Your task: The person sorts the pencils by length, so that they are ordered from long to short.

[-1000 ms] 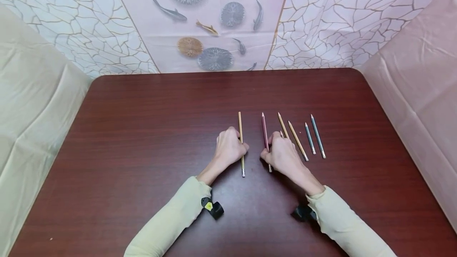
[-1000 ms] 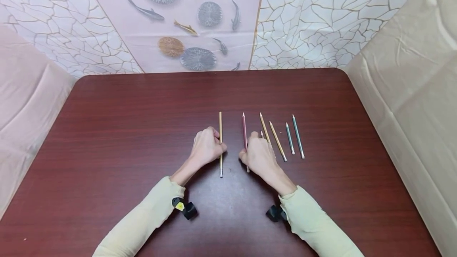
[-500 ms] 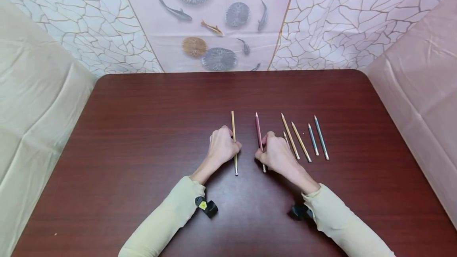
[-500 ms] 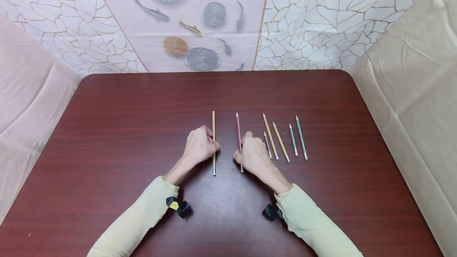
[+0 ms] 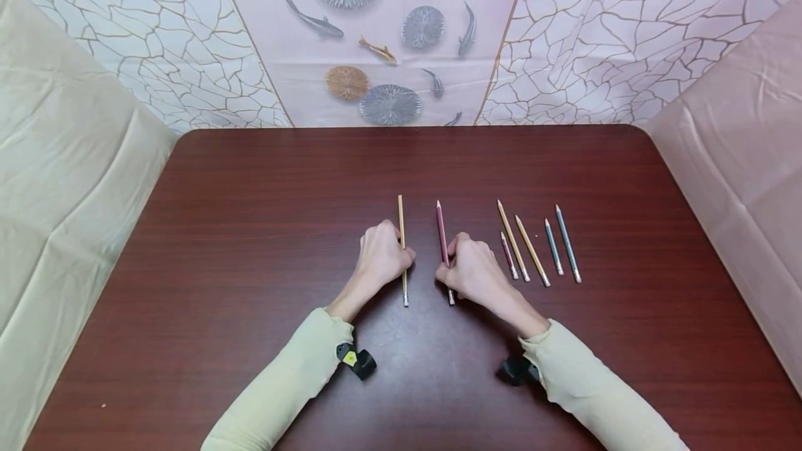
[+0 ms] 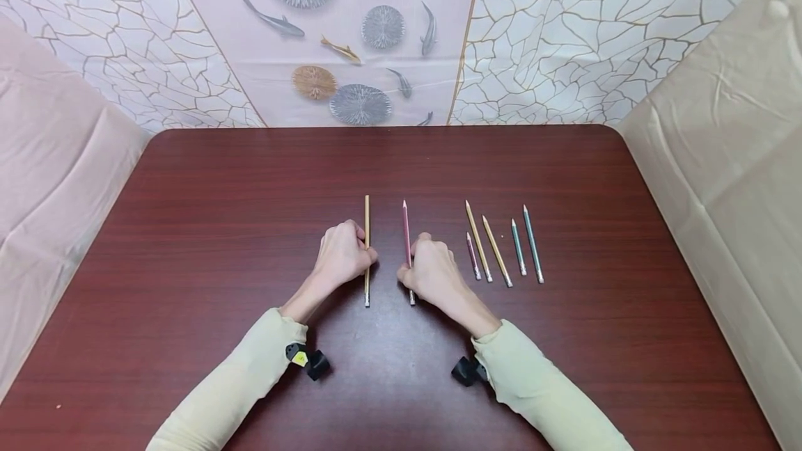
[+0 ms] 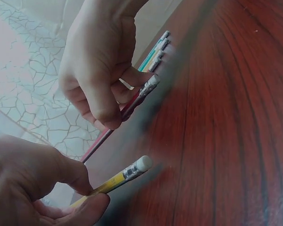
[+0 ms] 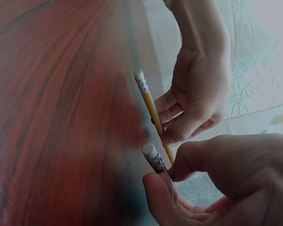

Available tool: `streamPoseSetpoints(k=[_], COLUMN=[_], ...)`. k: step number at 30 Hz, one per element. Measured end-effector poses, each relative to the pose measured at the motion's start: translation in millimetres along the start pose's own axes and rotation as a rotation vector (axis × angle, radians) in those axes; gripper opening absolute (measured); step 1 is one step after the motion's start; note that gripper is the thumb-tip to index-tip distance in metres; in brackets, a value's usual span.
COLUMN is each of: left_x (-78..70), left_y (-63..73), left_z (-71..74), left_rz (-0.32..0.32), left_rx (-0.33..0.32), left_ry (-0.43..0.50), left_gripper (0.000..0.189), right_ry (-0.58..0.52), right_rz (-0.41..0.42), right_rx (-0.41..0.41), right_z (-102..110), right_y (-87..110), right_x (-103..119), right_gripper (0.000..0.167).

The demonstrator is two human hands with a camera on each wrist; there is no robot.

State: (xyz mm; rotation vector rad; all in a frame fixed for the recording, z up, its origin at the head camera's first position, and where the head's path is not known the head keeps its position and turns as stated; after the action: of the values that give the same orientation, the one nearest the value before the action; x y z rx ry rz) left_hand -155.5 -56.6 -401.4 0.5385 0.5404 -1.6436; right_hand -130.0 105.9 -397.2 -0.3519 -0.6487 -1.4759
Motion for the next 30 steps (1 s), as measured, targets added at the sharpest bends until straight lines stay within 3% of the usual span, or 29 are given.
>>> streamPoseSetpoints(k=[18,30], left_x=[9.2,13.0], left_y=[-1.2,-0.7], left_z=[4.9,5.9], left_rz=[-0.019,-0.021], left_rx=[0.029,0.02], left_ry=[-0.025,-0.048], left_gripper=[0.039,0.034], right_ry=[-0.038,-0.051], right_rz=[-0.004,-0.018], right_rx=[0.055,0.096], right_z=[-16,-26], right_y=[-4.1,-9.3], right_x=[12,21], right_gripper=[0.024,0.028])
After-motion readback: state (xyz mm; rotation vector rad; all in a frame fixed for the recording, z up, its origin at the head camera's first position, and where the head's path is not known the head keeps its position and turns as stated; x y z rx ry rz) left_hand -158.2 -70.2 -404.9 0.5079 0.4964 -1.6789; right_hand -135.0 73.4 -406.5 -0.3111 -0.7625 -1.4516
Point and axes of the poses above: each hand's wrist, its own y-axis away from the middle knuckle, its own z-axis out of the back of the hand, x = y × z, the point moved 6 cm from there along -y, towards the middle knuckle, and after that the axes turned 6 degrees about -z, right-handed, at the moved point
